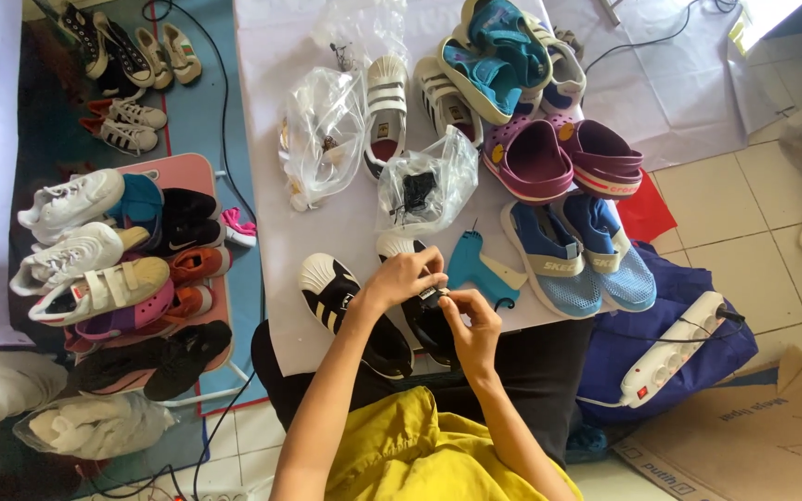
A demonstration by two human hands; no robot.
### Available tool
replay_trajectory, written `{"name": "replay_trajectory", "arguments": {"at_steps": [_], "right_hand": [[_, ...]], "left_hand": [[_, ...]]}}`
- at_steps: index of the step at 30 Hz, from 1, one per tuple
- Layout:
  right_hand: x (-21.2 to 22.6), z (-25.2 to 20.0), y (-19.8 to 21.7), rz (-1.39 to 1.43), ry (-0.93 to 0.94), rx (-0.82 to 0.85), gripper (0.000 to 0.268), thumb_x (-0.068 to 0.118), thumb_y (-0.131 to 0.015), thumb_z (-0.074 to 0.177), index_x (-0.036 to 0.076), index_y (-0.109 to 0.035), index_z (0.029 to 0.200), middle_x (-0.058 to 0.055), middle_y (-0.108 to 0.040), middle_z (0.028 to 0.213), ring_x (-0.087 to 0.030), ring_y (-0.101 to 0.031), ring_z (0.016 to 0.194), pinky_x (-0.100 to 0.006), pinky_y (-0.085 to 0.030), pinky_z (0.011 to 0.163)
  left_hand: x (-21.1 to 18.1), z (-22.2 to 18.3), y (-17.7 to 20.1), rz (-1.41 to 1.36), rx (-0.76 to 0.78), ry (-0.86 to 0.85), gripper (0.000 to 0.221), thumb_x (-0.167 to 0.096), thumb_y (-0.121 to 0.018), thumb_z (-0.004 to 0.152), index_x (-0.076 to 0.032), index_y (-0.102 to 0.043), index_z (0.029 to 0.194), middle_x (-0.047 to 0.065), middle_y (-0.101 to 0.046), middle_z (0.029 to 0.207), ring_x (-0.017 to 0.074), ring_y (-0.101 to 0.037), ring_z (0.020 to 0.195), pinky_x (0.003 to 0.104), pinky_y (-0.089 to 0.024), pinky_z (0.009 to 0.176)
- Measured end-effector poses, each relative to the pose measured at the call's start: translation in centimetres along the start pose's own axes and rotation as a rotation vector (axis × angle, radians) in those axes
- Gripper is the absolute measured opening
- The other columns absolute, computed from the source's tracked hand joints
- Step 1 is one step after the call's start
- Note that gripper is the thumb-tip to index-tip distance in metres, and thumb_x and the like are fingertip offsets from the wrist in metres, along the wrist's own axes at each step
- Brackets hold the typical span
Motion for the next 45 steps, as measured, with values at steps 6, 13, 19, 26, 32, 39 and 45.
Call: {"name": "replay_trajectory", "arguments": {"at_steps": [6, 13, 19, 26, 32, 39, 45], "right_hand": [[-0.4, 0.4, -0.7, -0.077, 0.021, 0.081, 0.007, 0.009, -0.081, 0.084, 0.008, -0.078, 0.09, -0.008, -0.07, 0.068, -0.013, -0.067, 0.062, -0.029, -0.055, 0.059], [0.0, 0.2, -1.0, -0.092, 0.102, 0.105, 0.005, 0.008, -0.08, 0.084, 0.008, -0.078, 0.089, -0.007, -0.068, 0.067, -0.016, -0.066, 0.06, -0.032, -0.053, 0.056], [3.4, -1.2, -0.7, -0.148, 0.318, 0.17, 0.012, 0.005, -0.086, 0.076, 0.011, -0.077, 0.081, -0.002, -0.073, 0.076, -0.018, -0.068, 0.069, -0.026, -0.055, 0.062], [2.8, -2.1, -0.4, -0.154, 0.389, 0.187, 0.009, 0.001, -0.082, 0.08, 0.007, -0.075, 0.082, -0.004, -0.072, 0.077, -0.023, -0.07, 0.074, -0.031, -0.057, 0.066], [-1.0, -0.9, -0.7, -0.037, 0.092, 0.207, 0.003, 0.005, -0.076, 0.087, 0.006, -0.075, 0.09, -0.007, -0.075, 0.079, -0.018, -0.07, 0.068, -0.032, -0.056, 0.063], [-2.2, 0.6, -1.2, 0.056, -0.184, 0.27, 0.004, 0.007, -0.076, 0.089, 0.003, -0.075, 0.091, -0.009, -0.075, 0.073, -0.011, -0.067, 0.061, -0.025, -0.055, 0.061], [0.2, 0.3, -1.7, -0.171, 0.001, 0.228, 0.008, 0.013, -0.082, 0.084, 0.01, -0.078, 0.09, -0.009, -0.071, 0.071, -0.018, -0.065, 0.059, -0.03, -0.054, 0.059]], "left_hand": [[0.2, -1.9, 1.1, -0.028, -0.137, -0.059, 0.019, -0.037, -0.072, 0.092, -0.024, -0.06, 0.099, -0.003, -0.076, 0.087, 0.0201, -0.076, 0.089, 0.04, -0.06, 0.078], [-0.8, -4.9, 1.5, -0.055, -0.205, -0.137, 0.011, -0.026, -0.074, 0.091, -0.02, -0.067, 0.096, 0.001, -0.074, 0.085, 0.0228, -0.075, 0.084, 0.034, -0.06, 0.075], [-1.1, -5.7, 0.4, 0.089, -0.258, -0.175, 0.017, -0.012, -0.072, 0.088, -0.017, -0.065, 0.102, 0.002, -0.066, 0.091, 0.0242, -0.069, 0.09, 0.037, -0.059, 0.078], [-1.0, -6.3, -0.2, 0.504, -0.562, -0.312, 0.021, -0.009, -0.068, 0.086, -0.022, -0.067, 0.102, -0.005, -0.062, 0.1, 0.0167, -0.063, 0.088, 0.031, -0.058, 0.082], [0.7, -7.7, -0.5, 0.325, -0.616, -0.241, 0.012, -0.017, -0.069, 0.088, -0.021, -0.066, 0.099, -0.005, -0.065, 0.106, 0.0171, -0.067, 0.091, 0.032, -0.056, 0.088], [3.4, -9.1, -1.2, -0.181, -0.559, -0.005, 0.027, -0.035, -0.086, 0.079, -0.02, -0.065, 0.086, -0.002, -0.073, 0.077, 0.0197, -0.073, 0.078, 0.035, -0.056, 0.078], [6.3, -8.4, -1.1, -0.561, -0.413, 0.089, 0.02, -0.029, -0.084, 0.084, -0.016, -0.073, 0.093, -0.003, -0.071, 0.074, 0.0047, -0.063, 0.074, 0.029, -0.054, 0.08]]}}
Point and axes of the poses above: each hand's wrist, its own z-axis towards the middle knuckle, its own y-axis out of the back of the hand, x = y × z, the point moved 4 cm from there along z, towards the middle knuckle
